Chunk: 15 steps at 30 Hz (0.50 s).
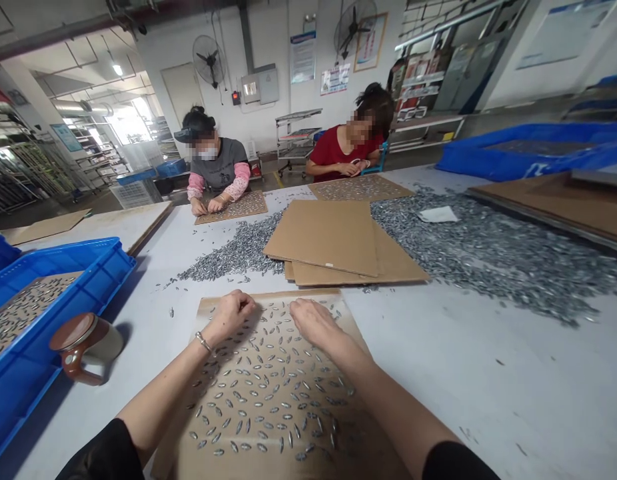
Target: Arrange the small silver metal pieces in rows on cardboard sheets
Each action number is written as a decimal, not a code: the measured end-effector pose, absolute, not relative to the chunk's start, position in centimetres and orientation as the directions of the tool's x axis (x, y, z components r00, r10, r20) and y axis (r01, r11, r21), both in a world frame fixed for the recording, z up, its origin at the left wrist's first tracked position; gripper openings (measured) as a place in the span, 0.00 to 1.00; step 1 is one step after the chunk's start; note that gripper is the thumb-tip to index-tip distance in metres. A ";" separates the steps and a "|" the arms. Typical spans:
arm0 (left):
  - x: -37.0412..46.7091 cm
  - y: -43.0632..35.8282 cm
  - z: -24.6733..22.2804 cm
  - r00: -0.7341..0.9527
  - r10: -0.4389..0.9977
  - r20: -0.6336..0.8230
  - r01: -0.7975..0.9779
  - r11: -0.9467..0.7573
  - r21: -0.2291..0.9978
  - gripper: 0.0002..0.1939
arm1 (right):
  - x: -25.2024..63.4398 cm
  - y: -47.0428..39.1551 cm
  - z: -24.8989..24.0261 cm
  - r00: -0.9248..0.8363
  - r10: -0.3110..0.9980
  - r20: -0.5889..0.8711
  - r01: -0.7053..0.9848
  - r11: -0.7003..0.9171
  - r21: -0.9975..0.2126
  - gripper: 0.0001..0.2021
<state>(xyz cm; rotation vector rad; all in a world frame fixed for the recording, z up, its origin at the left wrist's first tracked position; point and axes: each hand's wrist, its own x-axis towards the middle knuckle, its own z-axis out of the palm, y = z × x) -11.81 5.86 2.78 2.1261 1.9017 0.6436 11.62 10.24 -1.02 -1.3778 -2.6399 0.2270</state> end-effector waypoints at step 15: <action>-14.1 4.4 2.4 0.086 0.988 0.128 0.899 -0.133 0.418 0.11 | 16.7 10.7 1.4 -0.374 0.914 0.156 0.872 0.403 -0.278 0.13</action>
